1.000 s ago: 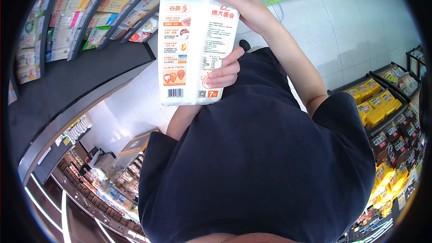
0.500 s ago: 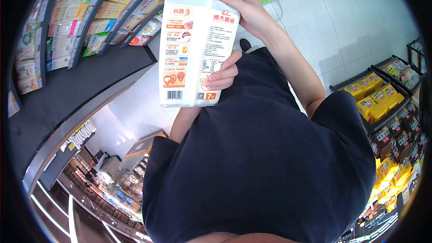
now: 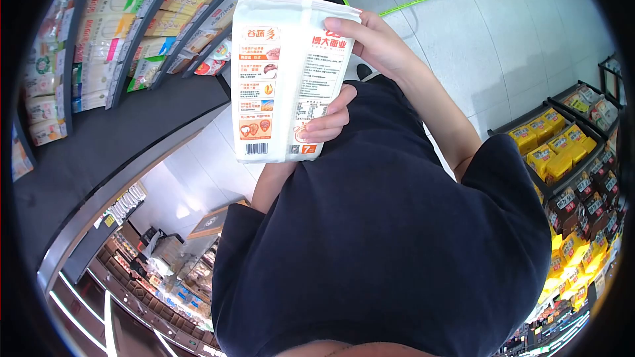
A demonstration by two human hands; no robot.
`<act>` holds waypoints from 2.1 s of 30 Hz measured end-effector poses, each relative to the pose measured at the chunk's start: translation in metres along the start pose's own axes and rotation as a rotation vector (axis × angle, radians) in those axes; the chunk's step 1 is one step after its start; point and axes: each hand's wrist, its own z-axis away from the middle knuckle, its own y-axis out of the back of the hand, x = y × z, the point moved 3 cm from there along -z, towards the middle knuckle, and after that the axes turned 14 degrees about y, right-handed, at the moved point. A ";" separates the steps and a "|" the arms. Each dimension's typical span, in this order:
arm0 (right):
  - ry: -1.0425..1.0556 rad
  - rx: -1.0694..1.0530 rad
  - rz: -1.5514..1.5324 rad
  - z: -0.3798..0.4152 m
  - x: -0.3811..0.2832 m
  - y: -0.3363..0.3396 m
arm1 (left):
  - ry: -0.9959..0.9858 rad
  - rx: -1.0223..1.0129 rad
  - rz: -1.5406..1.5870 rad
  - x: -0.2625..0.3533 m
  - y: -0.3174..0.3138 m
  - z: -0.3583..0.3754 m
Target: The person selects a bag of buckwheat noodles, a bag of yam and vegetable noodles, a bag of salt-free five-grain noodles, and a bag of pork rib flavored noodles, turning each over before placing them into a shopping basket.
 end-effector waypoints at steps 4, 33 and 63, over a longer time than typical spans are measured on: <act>0.009 0.009 0.008 -0.005 -0.003 -0.004 | 0.029 -0.041 -0.013 0.004 0.000 0.001; 0.311 -0.298 0.141 -0.029 -0.073 0.023 | -0.030 0.017 -0.115 0.016 -0.009 -0.029; -0.058 -0.227 0.211 -0.064 0.073 -0.006 | -1.068 1.503 -0.659 0.095 0.017 0.119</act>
